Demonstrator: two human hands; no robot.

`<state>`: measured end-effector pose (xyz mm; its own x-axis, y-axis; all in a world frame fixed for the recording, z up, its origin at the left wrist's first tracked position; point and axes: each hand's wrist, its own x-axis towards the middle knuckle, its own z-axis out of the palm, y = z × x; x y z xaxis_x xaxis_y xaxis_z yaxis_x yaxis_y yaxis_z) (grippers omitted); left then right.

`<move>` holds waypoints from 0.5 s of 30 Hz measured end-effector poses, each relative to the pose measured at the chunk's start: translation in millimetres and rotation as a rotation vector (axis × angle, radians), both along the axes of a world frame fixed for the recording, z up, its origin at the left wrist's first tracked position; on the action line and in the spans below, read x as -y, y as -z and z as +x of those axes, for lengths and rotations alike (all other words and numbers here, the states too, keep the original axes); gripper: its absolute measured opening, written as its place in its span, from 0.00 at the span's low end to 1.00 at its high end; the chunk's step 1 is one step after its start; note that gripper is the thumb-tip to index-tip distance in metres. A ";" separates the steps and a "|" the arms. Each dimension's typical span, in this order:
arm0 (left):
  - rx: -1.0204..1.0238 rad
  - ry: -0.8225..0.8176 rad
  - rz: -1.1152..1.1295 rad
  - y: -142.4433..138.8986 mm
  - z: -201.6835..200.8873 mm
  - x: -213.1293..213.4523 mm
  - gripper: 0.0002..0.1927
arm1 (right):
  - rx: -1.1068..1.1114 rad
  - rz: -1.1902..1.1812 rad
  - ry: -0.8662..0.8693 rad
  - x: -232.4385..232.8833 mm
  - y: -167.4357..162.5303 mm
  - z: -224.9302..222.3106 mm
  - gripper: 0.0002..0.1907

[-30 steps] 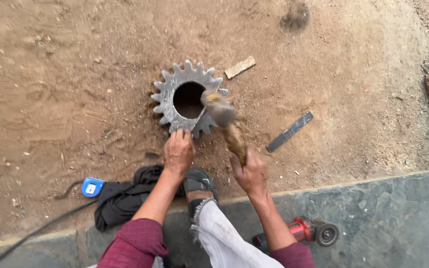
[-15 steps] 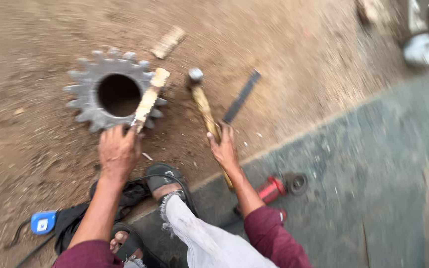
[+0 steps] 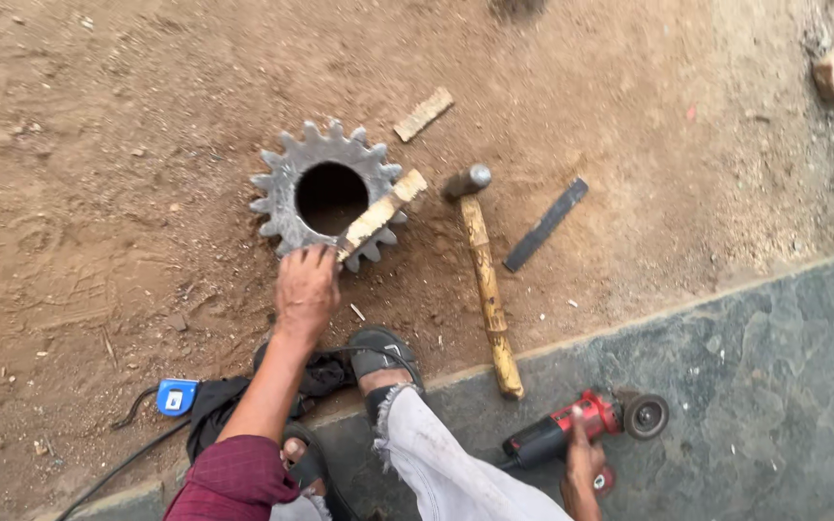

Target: The person sits on the ground shaping a large cast metal gear. They grind the gear's teeth and hub with an angle grinder, then hold a flat chisel bar against the gear and strike it with a hammer, alternating between grinding and hammer-and-chisel work to remove material from the casting.

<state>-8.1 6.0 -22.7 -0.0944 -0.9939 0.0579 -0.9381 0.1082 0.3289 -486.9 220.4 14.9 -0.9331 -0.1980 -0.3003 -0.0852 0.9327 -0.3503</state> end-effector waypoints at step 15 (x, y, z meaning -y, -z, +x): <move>-0.969 -0.501 1.006 10.3 -268.0 -30.2 0.31 | 0.265 -0.485 0.197 29.6 3.0 11.3 0.25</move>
<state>-276.1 36.2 -33.0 -0.0654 -0.5710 -0.8184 -0.1846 -0.7990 0.5722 -475.6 190.8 11.9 -0.8716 -0.2018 -0.4467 0.2220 0.6500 -0.7268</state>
